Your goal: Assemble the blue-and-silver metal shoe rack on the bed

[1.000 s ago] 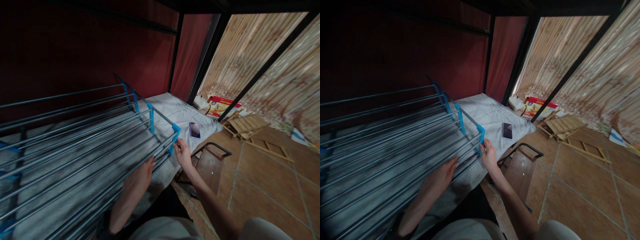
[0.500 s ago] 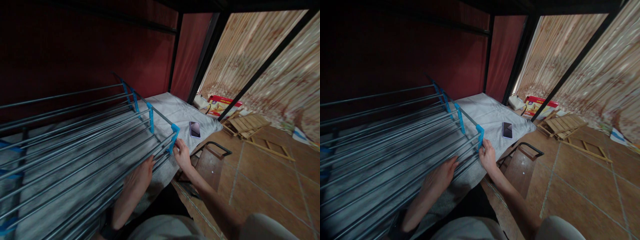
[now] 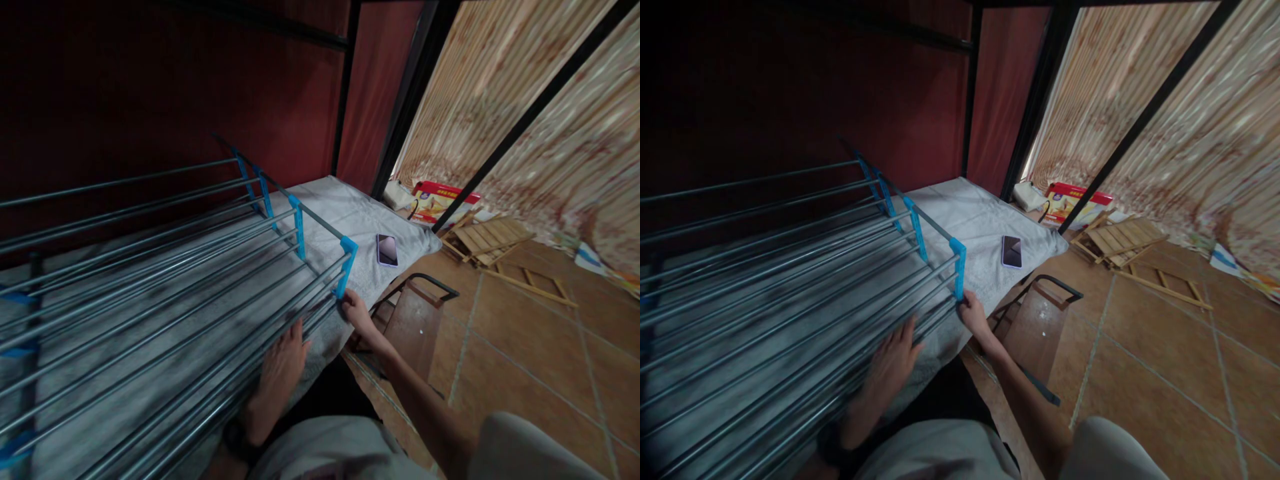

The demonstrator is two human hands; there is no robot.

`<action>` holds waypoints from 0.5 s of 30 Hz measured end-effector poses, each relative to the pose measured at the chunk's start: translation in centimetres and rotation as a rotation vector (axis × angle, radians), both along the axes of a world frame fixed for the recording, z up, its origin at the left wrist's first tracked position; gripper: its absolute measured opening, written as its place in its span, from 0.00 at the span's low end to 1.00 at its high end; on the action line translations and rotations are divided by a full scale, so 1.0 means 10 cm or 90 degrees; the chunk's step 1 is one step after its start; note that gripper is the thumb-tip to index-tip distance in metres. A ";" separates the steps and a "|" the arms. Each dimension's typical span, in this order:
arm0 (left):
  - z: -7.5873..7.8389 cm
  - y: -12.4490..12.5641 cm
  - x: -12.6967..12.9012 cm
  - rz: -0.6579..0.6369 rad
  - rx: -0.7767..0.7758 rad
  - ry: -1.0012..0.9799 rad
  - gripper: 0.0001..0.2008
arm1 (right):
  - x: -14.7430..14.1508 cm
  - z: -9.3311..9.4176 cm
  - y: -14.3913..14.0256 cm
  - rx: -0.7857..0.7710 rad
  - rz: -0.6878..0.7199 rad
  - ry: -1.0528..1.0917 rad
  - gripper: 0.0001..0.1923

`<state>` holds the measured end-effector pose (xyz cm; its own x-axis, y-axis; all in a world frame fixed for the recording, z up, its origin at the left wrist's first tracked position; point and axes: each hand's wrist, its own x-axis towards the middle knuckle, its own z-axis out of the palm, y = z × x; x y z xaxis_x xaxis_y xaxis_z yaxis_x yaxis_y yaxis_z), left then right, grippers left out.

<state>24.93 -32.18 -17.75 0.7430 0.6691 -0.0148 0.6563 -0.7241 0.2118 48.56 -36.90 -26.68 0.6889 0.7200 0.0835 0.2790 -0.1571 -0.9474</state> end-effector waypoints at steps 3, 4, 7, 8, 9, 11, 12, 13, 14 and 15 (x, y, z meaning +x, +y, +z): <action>-0.03 0.18 0.08 0.021 -0.173 0.079 0.22 | -0.04 -0.05 -0.01 -0.038 0.007 -0.057 0.19; -0.01 0.21 0.10 0.026 -0.192 0.088 0.22 | -0.04 -0.05 -0.01 -0.041 0.011 -0.071 0.18; 0.09 0.22 0.11 0.037 -0.165 0.066 0.23 | -0.03 -0.03 -0.01 -0.024 0.023 -0.078 0.19; 0.12 0.20 0.10 0.036 -0.156 0.050 0.23 | -0.03 -0.02 -0.01 -0.013 0.026 -0.075 0.21; 0.16 0.19 0.09 0.034 -0.151 0.035 0.22 | -0.04 -0.01 -0.01 -0.003 0.030 -0.070 0.22; 0.22 0.17 0.08 0.035 -0.145 0.016 0.22 | -0.07 0.02 0.01 0.009 0.029 -0.068 0.22; 0.26 0.17 0.08 0.037 -0.141 0.010 0.23 | -0.08 0.04 0.03 0.013 0.020 -0.073 0.22; 0.28 0.16 0.08 0.038 -0.136 0.005 0.23 | -0.10 0.07 0.04 0.020 0.005 -0.080 0.21; 0.31 0.16 0.08 0.038 -0.135 0.001 0.23 | -0.12 0.09 0.06 0.031 -0.014 -0.089 0.21; 0.33 0.16 0.09 0.040 -0.140 0.000 0.23 | -0.13 0.13 0.07 0.043 -0.029 -0.103 0.21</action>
<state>25.83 -30.55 -14.41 0.6997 0.6951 -0.1651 0.6989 -0.6183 0.3594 47.25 -36.17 -25.40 0.6944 0.6774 0.2429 0.4221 -0.1100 -0.8998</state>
